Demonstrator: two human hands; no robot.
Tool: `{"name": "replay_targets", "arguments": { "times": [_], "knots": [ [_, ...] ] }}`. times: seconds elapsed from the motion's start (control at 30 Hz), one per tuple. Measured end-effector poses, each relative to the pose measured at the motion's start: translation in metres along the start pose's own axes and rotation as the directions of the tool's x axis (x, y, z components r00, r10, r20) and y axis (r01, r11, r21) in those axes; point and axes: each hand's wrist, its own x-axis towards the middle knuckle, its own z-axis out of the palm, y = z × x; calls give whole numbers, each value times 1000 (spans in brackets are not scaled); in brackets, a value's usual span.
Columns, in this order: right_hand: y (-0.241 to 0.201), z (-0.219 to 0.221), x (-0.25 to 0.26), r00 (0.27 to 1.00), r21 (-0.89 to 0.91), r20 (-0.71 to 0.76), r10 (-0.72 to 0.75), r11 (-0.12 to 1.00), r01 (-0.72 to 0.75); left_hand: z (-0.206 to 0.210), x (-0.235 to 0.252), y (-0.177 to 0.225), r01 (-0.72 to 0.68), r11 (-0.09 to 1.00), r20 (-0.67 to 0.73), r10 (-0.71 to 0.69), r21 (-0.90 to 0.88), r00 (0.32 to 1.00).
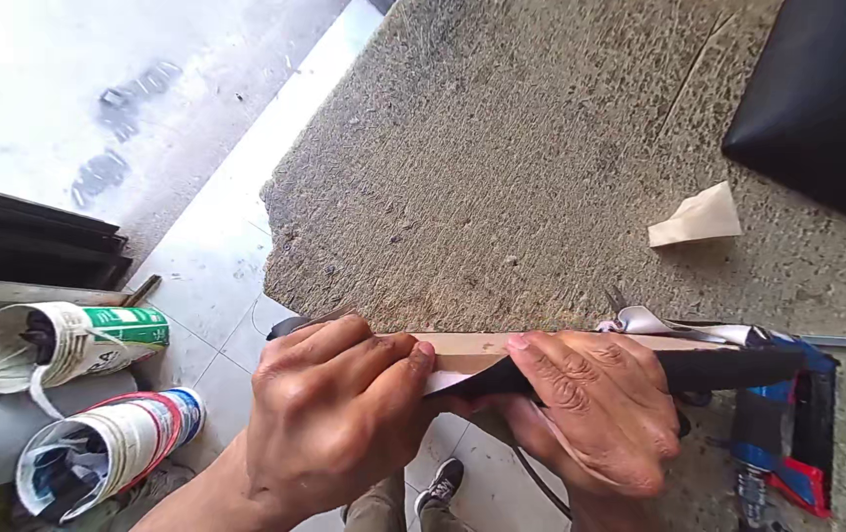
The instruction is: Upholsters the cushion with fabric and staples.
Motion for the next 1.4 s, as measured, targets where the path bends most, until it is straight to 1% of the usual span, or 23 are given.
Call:
{"name": "replay_targets", "arguments": {
  "times": [0.1,0.17,0.27,0.3,0.33,0.4,0.5,0.57,0.63,0.77,0.87,0.97,1.1,1.2,1.27,1.33,1.4],
  "knots": [
    [-8,-3,6,995,5,66,79,997,-80,3,-3,4,67,997,-22,-68,-39,997],
    [-14,-9,14,979,-9,143,143,990,-143,3,-2,9,102,994,12,-102,-47,995],
    [-19,-22,23,942,-25,280,184,982,-185,4,-6,15,116,990,75,-110,-80,991],
    [-18,-26,26,927,-19,332,174,984,-178,5,-9,18,108,991,84,-101,-76,991],
    [-17,-29,29,910,-3,387,151,987,-163,7,-13,20,88,994,65,-84,-62,994],
    [-12,-33,33,872,72,483,82,989,-132,12,-21,22,29,999,-21,-30,-16,999],
    [-7,-34,31,857,208,515,5,969,-131,22,-30,20,-53,997,-144,59,48,988],
    [-9,-34,25,882,234,471,5,963,-131,26,-34,20,-86,993,-194,100,83,976],
    [-12,-32,15,924,237,382,13,965,-111,29,-38,21,-113,988,-229,135,106,964],
    [-13,-27,6,967,314,252,32,943,-113,32,-41,23,-120,987,-269,145,108,952],
    [-13,-17,1,995,260,95,0,965,-25,34,-38,22,-104,989,-288,129,101,949],
    [-10,-4,-11,992,200,-99,-73,975,92,41,-40,26,-78,993,-357,106,92,928],
    [-15,7,-15,965,143,-250,-77,983,115,51,-38,32,-28,994,-483,74,102,873],
    [-20,9,-19,954,136,-296,-47,986,91,54,-38,38,21,995,-517,34,101,855],
    [-24,12,-20,953,129,-303,-7,991,48,58,-39,42,81,992,-527,-17,100,850],
    [-29,13,-16,956,118,-287,54,993,-21,57,-36,44,146,985,-516,-81,87,853],
    [-34,9,-8,963,107,-237,127,989,-104,52,-29,47,209,975,-466,-153,70,871]
  ]
}}
